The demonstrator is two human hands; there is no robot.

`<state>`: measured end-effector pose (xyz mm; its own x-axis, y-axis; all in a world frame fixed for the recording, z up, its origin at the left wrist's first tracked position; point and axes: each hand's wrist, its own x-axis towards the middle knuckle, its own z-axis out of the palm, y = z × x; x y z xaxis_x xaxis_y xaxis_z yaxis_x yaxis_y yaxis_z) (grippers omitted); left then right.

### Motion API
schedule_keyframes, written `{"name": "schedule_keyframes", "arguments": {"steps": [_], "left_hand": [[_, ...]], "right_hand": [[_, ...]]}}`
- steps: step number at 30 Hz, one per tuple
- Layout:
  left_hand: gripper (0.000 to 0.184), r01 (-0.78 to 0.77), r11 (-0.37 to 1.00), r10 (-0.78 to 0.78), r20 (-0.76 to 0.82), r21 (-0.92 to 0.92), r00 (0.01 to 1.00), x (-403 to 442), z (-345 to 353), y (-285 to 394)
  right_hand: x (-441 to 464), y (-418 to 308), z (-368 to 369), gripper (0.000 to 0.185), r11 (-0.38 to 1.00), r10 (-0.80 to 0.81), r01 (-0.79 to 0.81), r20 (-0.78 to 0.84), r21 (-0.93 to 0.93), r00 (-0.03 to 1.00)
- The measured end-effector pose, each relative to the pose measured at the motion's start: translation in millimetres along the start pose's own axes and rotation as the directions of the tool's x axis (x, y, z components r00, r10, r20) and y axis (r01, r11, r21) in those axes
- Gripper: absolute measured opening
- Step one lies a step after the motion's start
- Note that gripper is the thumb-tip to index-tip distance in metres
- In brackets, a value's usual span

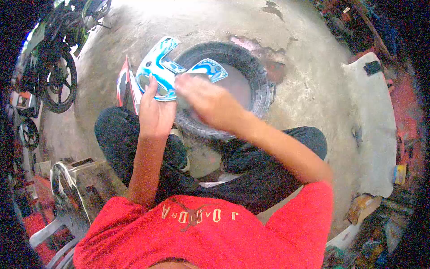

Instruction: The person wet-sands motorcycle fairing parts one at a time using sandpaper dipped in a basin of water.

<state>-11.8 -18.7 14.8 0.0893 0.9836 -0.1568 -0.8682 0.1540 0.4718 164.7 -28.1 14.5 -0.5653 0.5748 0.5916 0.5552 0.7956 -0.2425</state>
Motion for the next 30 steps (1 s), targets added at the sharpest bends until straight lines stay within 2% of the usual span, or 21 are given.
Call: {"name": "schedule_keyframes", "arguments": {"steps": [1,2,3,5,6,7,9,10,11,12,13,15,17,20,21,22,23,24,25,30], "left_hand": [[0.035,-0.005,1.0,0.004,0.005,0.02,1.0,2,-6,1],[0.038,-0.051,0.997,0.049,0.033,0.062,0.998,6,-8,-1],[0.038,-0.024,0.999,0.023,0.024,0.033,0.999,2,-3,-1],[0.038,0.032,0.999,-0.031,0.017,-0.033,0.999,-6,11,1],[0.039,0.056,0.998,-0.056,0.028,-0.023,0.998,-6,10,1],[0.039,0.043,0.999,-0.042,0.043,-0.003,0.998,-4,9,0],[0.037,-0.002,1.0,0.0,0.077,0.024,0.997,2,-1,-8],[0.036,0.034,0.987,-0.031,-0.023,0.156,0.999,5,-14,-6],[0.038,0.042,0.993,-0.041,-0.013,0.108,0.999,5,-9,-5],[0.04,0.05,0.997,-0.05,-0.008,0.056,0.999,1,-1,-4],[0.042,0.057,0.998,-0.057,-0.002,0.003,0.998,-3,6,-4],[0.042,0.048,0.998,-0.048,0.018,-0.027,0.999,-8,12,-3],[0.043,0.049,0.998,-0.048,0.023,-0.036,0.999,-7,11,-1],[0.04,0.068,0.997,-0.067,0.013,-0.032,0.998,-1,-2,-2],[0.039,0.077,0.997,-0.077,0.013,-0.024,0.997,0,-7,0],[0.037,0.014,0.999,-0.01,0.099,-0.048,0.995,2,-3,-4],[0.036,0.016,0.999,-0.014,0.067,-0.036,0.998,0,2,-2],[0.036,0.02,0.999,-0.019,0.034,-0.027,0.999,-6,11,1],[0.035,0.024,0.999,-0.024,0.001,-0.02,1.0,-9,16,3],[0.039,0.025,0.999,-0.021,0.081,-0.048,0.996,3,-7,-4]], "right_hand": [[3,-12,-3,0.051,0.999,-0.047,0.047,0.02,0.016,0.999],[3,0,-2,0.05,0.999,-0.045,0.045,0.01,0.027,0.999],[2,21,-2,0.049,0.998,-0.042,0.042,0.004,0.037,0.999],[-1,49,2,0.05,0.969,0.239,-0.24,-0.029,-0.063,0.971],[-4,48,3,0.048,0.971,0.233,-0.234,-0.016,-0.045,0.972],[-4,45,3,0.047,0.974,0.224,-0.224,-0.013,-0.032,0.975],[-4,8,5,0.048,0.997,0.042,-0.041,-0.005,0.065,0.999],[0,-9,-4,0.048,0.996,-0.029,0.027,0.025,0.09,0.999],[6,-15,-10,0.049,0.989,-0.104,0.098,0.05,0.115,0.993],[4,-1,-6,0.048,0.99,-0.064,0.061,0.021,0.129,0.998],[1,22,0,0.039,0.996,0.02,-0.018,-0.025,0.084,0.999],[2,47,-5,0.047,0.948,0.318,-0.318,0.005,0.0,0.948],[-3,42,-5,0.052,0.966,0.258,-0.257,-0.014,0.023,0.966],[4,-7,-10,0.058,0.989,-0.045,0.042,0.02,0.143,0.999],[5,-2,-9,0.054,0.993,-0.02,0.018,0.016,0.118,1.0],[5,9,-8,0.051,0.996,0.006,-0.007,0.011,0.091,1.0],[4,22,-6,0.048,0.997,0.033,-0.033,0.007,0.066,0.999],[5,35,-6,0.046,0.982,0.187,-0.187,-0.022,0.029,0.982],[3,41,-5,0.047,0.966,0.259,-0.259,-0.026,-0.009,0.966],[4,-4,-9,0.053,0.996,-0.016,0.013,0.032,0.084,0.999]]}}
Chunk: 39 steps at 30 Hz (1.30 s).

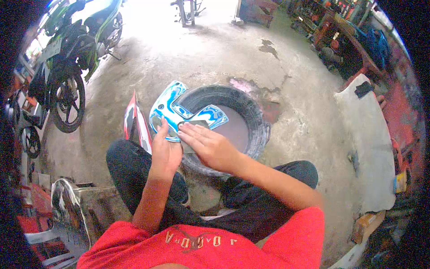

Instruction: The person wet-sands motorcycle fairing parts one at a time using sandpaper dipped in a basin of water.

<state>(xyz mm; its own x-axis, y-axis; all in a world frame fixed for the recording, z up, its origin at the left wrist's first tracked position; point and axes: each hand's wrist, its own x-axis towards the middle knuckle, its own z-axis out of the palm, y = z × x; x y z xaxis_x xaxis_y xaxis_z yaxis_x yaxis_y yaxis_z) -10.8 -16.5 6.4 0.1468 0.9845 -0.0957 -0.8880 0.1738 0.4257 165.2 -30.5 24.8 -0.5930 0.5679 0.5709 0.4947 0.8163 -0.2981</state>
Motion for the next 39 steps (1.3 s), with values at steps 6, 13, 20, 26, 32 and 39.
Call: {"name": "schedule_keyframes", "arguments": {"steps": [6,13,20,26,32,39], "left_hand": [[0.039,0.054,0.999,-0.054,-0.08,0.003,0.995,-10,20,3],[0.037,0.048,0.998,-0.05,-0.087,-0.032,0.995,-11,18,4],[0.039,0.028,1.0,-0.028,-0.003,0.004,1.0,-6,10,2],[0.04,0.02,1.0,-0.019,-0.046,0.02,0.999,-12,21,5],[0.038,-0.007,0.999,0.009,-0.052,0.042,0.999,-10,23,5],[0.039,-0.044,0.998,0.047,-0.044,0.052,0.998,-2,14,9]], "right_hand": [[-5,44,2,0.05,0.973,0.217,-0.222,-0.078,-0.06,0.973],[3,24,-7,0.047,0.982,0.183,-0.184,-0.023,-0.035,0.983],[5,-7,-6,0.045,1.0,-0.018,0.018,-0.002,-0.026,1.0],[-5,36,-6,0.06,0.96,0.279,-0.28,-0.065,-0.01,0.958],[-16,50,-2,0.054,0.978,0.205,-0.204,-0.023,0.037,0.979],[-5,4,-4,0.064,0.989,0.135,-0.135,0.006,0.053,0.991]]}}
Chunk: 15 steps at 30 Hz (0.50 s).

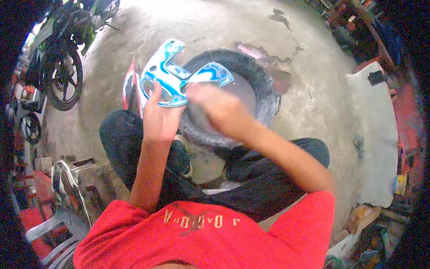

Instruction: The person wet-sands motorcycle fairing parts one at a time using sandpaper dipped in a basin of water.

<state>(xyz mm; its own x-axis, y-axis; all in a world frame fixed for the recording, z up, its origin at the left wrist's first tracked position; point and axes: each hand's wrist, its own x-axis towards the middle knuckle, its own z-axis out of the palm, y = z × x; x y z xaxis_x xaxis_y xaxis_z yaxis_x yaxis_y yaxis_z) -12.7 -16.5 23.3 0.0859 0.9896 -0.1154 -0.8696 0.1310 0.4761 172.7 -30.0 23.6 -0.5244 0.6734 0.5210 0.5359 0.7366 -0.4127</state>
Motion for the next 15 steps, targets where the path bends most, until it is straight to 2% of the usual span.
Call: {"name": "schedule_keyframes", "arguments": {"steps": [3,6,10,12,14,15], "left_hand": [[0.037,0.003,1.0,-0.004,-0.042,-0.023,0.999,-5,8,1],[0.037,0.004,0.999,-0.006,-0.052,-0.038,0.999,-1,1,-4],[0.035,0.015,0.999,-0.015,-0.004,-0.036,1.0,-3,0,-1],[0.032,0.025,0.999,-0.024,0.023,-0.027,0.999,-5,5,-1],[0.034,-0.004,1.0,0.005,0.011,-0.026,1.0,-1,-1,-5],[0.035,-0.025,1.0,0.024,-0.007,-0.018,1.0,1,-6,-7]], "right_hand": [[6,49,-5,0.066,0.958,0.272,-0.277,-0.072,-0.072,0.96],[-4,13,8,0.063,0.995,0.068,-0.072,-0.06,-0.065,0.996],[-2,31,7,0.058,0.995,0.049,-0.055,-0.082,-0.078,0.995],[9,44,-2,0.06,0.956,0.275,-0.28,-0.072,-0.085,0.959],[-3,22,9,0.065,0.99,0.094,-0.101,-0.07,-0.101,0.993],[-2,1,10,0.068,0.997,-0.002,0.002,-0.011,-0.073,1.0]]}}
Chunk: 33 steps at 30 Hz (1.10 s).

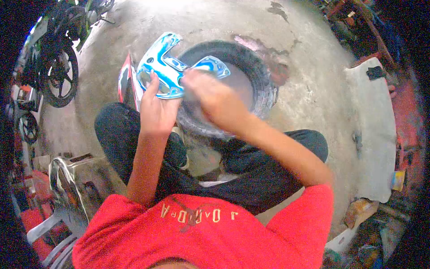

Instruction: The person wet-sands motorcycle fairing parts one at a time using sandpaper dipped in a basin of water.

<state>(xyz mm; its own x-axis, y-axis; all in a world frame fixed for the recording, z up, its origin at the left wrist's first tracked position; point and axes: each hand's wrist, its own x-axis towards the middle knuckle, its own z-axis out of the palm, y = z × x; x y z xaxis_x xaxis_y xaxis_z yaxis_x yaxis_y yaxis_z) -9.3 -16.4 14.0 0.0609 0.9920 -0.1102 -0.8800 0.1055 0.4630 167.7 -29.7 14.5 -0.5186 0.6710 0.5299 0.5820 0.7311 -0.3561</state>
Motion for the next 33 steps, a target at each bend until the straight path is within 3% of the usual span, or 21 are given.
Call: {"name": "schedule_keyframes", "arguments": {"steps": [3,5,9,10,13,15,18,19,21,24,29,31,33], "left_hand": [[0.037,0.024,1.0,-0.024,-0.01,-0.008,1.0,-1,0,3],[0.037,0.063,0.997,-0.064,-0.021,-0.046,0.998,-10,16,5],[0.04,0.019,1.0,-0.019,0.018,-0.015,1.0,0,-1,-3],[0.04,-0.029,0.993,0.026,0.03,0.114,0.999,2,-4,-2],[0.039,0.052,0.999,-0.052,0.008,-0.011,0.999,-5,8,2],[0.04,0.07,0.997,-0.07,0.02,-0.016,0.997,-9,12,3],[0.04,0.031,0.999,-0.03,-0.02,0.033,0.999,-4,9,-1],[0.039,0.002,0.997,0.001,-0.034,0.083,0.999,0,3,-2],[0.037,0.011,0.997,-0.009,-0.026,0.079,1.0,1,2,0],[0.034,0.079,0.996,-0.079,0.013,-0.029,0.997,-8,12,4],[0.035,0.016,0.999,-0.017,0.015,0.044,1.0,2,-3,1],[0.037,0.029,1.0,-0.029,0.025,-0.001,0.999,1,-5,2],[0.036,0.071,0.997,-0.07,0.037,-0.022,0.997,-9,13,7]], "right_hand": [[5,10,-4,0.06,0.998,-0.054,0.055,-0.024,0.042,0.998],[7,48,-3,0.054,0.982,0.178,-0.183,-0.088,-0.055,0.98],[0,3,4,0.058,1.0,-0.013,0.012,-0.045,-0.009,0.999],[4,-15,-1,0.044,0.994,-0.091,0.09,-0.016,-0.056,0.996],[4,33,1,0.044,0.998,0.026,-0.03,-0.083,-0.047,0.996],[9,49,-5,0.043,0.972,0.191,-0.2,-0.081,-0.12,0.978],[1,12,4,0.046,0.996,-0.038,0.033,-0.058,-0.082,0.998],[2,-8,2,0.059,0.996,-0.085,0.085,-0.022,0.004,0.996],[2,8,1,0.059,0.992,-0.117,0.118,-0.033,0.041,0.993],[11,50,-4,0.061,0.976,0.194,-0.199,-0.056,-0.084,0.979],[3,-9,2,0.064,0.994,-0.111,0.111,-0.017,0.009,0.994],[8,17,-2,0.061,0.996,-0.085,0.086,-0.057,0.013,0.995],[11,48,-1,0.055,0.984,0.156,-0.166,-0.127,-0.073,0.98]]}}
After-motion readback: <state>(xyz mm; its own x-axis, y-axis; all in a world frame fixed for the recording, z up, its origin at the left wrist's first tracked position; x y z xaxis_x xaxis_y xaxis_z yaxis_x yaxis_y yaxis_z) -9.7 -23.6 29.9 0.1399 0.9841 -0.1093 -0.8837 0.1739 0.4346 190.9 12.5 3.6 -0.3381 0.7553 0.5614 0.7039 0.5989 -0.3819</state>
